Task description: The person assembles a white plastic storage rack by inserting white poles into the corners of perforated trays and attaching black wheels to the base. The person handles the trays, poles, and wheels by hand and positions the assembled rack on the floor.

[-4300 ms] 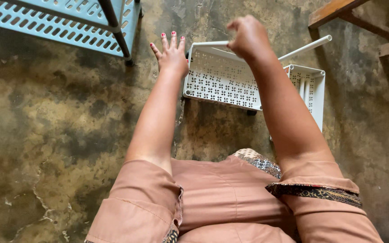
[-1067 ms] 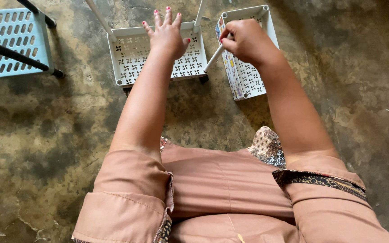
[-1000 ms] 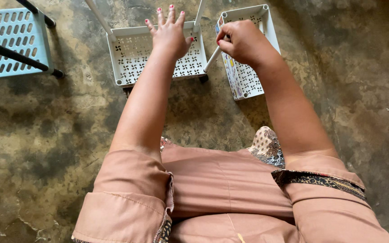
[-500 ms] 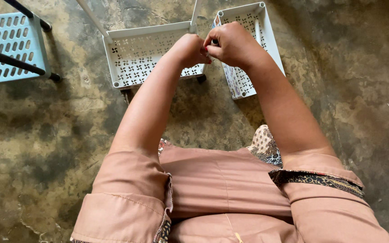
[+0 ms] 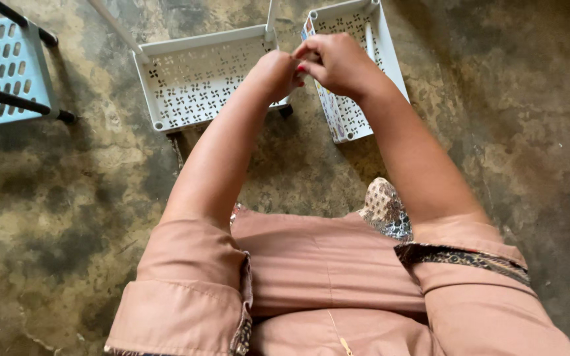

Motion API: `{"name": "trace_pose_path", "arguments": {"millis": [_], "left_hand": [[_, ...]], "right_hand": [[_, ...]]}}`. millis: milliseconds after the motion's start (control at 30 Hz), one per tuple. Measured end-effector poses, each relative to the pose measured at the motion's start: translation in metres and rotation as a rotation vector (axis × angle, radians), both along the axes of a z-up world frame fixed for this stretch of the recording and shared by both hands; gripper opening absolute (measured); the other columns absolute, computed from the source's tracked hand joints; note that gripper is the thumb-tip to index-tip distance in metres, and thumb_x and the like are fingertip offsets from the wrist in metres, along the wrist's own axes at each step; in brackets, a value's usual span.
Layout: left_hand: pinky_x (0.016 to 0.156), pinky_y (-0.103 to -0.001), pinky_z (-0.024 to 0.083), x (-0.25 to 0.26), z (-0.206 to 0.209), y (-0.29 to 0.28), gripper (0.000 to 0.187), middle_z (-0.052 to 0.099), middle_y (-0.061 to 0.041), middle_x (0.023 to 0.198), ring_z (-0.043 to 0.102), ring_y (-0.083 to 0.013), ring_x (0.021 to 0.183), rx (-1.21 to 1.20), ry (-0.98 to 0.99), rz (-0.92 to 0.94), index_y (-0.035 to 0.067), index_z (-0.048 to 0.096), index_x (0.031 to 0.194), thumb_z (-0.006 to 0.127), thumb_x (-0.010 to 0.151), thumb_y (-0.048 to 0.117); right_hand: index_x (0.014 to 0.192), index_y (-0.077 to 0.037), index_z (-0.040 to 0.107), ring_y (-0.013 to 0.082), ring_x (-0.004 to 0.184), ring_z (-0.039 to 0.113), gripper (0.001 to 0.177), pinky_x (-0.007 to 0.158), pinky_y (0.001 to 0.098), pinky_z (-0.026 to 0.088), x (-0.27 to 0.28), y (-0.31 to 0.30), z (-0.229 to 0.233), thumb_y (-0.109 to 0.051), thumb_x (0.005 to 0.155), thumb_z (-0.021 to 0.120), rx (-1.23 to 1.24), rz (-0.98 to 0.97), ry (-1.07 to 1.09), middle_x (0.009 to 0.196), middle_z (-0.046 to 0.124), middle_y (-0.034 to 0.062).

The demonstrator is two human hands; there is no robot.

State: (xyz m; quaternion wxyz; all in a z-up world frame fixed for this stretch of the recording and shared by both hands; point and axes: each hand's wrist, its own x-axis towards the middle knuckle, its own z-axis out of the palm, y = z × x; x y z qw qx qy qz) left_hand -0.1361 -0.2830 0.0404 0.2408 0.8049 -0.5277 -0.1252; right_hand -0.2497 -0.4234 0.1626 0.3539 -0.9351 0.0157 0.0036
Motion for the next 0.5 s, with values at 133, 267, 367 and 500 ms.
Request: {"name": "trace_pose_path", "arguments": {"millis": [133,267,367,500], "left_hand": [[0.081,-0.049,0.054,0.002,0.010,0.014,0.033,0.073,-0.014,0.094,0.068,-0.0377,0.090,0.052,0.114,0.050,0.012,0.074,0.102,0.081,0.086,0.040],[0.089,-0.047,0.052,0.008,0.021,0.032,0.059,0.071,-0.015,0.110,0.064,-0.0370,0.106,0.043,0.068,0.115,0.013,0.070,0.120,0.086,0.073,0.045],[0.097,-0.046,0.051,0.018,0.027,0.049,0.059,0.068,-0.015,0.123,0.062,-0.0361,0.117,0.166,0.115,0.236,0.014,0.067,0.128,0.082,0.081,0.045],[0.098,-0.046,0.050,0.027,0.030,0.066,0.055,0.067,-0.015,0.124,0.062,-0.0356,0.116,0.187,0.102,0.339,0.015,0.069,0.126,0.082,0.082,0.046]], "right_hand": [[0.129,-0.022,0.064,0.0165,0.080,0.069,0.042,0.073,0.0368,0.061,-0.009,-0.087,-0.064,-0.049,0.106,0.040,0.570,-0.506,0.057,0.114,0.075,0.0070],[0.137,-0.010,0.053,0.0455,0.108,0.065,0.066,0.093,0.0524,0.052,-0.074,-0.158,-0.171,-0.041,0.085,0.080,-0.430,-0.672,0.397,0.116,0.067,0.0275],[0.143,-0.004,0.041,0.0491,0.112,0.064,0.072,0.095,0.0536,0.052,-0.112,-0.167,-0.244,-0.030,0.087,0.079,-0.538,-0.688,0.594,0.123,0.062,0.0333],[0.155,-0.009,0.035,0.0499,0.105,0.068,0.057,0.089,0.0566,0.055,-0.126,-0.156,-0.275,-0.015,0.103,0.058,-0.583,-0.669,0.558,0.117,0.067,0.0345]]}}
